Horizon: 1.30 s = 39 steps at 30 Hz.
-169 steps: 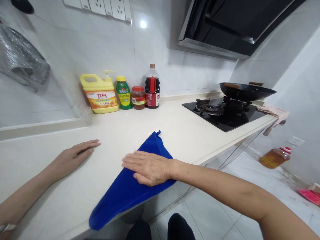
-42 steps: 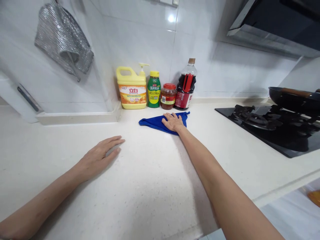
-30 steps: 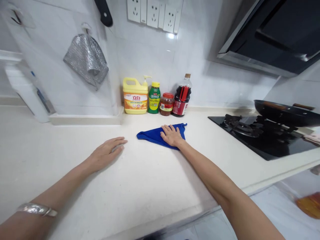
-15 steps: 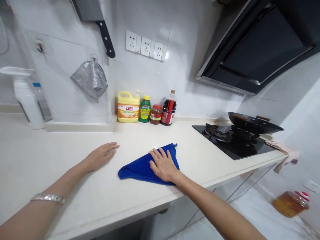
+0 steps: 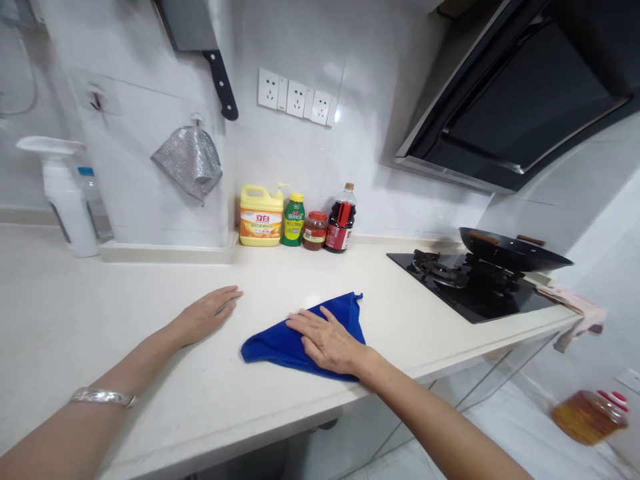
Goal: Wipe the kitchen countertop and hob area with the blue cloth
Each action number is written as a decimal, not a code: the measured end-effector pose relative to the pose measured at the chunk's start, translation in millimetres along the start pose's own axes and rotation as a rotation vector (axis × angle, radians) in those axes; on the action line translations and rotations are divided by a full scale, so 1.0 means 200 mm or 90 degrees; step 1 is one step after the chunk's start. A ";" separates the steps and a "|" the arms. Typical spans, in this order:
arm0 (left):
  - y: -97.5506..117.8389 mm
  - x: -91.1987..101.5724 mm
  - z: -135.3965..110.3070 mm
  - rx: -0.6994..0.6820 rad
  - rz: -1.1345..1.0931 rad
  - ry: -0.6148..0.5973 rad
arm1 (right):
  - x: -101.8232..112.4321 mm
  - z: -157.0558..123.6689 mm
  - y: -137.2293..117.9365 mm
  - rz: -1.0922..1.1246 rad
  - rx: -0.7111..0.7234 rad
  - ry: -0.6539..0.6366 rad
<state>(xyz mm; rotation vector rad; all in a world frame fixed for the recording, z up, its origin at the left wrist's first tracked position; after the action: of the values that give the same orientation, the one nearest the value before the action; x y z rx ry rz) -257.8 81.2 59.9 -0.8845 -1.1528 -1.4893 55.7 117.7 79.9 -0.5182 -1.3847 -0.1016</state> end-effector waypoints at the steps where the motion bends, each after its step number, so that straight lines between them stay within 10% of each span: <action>1: 0.00 0.00 0.00 0.001 0.002 -0.001 | 0.00 0.00 0.00 0.007 0.010 -0.014; 23: -0.01 -0.01 0.00 -0.007 -0.005 0.013 | 0.01 0.33 0.31 -0.057 -0.396 0.180; 32: 0.01 0.01 -0.01 0.004 -0.003 -0.013 | -0.01 0.30 0.30 -0.082 -0.337 0.110; 39: -0.01 0.00 0.00 -0.002 -0.006 0.002 | 0.03 0.13 0.21 0.023 -0.018 0.018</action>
<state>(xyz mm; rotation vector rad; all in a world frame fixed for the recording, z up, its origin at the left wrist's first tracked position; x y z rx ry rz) -259.6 80.9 59.3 -0.8793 -1.1537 -1.5006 49.2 166.0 75.0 -0.5639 -1.3474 -0.0985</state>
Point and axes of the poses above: each hand's wrist, its own z-axis towards the middle knuckle, its own x-axis out of the back of the hand, y = z × x, the point moved 2 cm from there along z, towards the middle knuckle, and after that the axes turned 6 degrees about z, right-handed, at the moved point
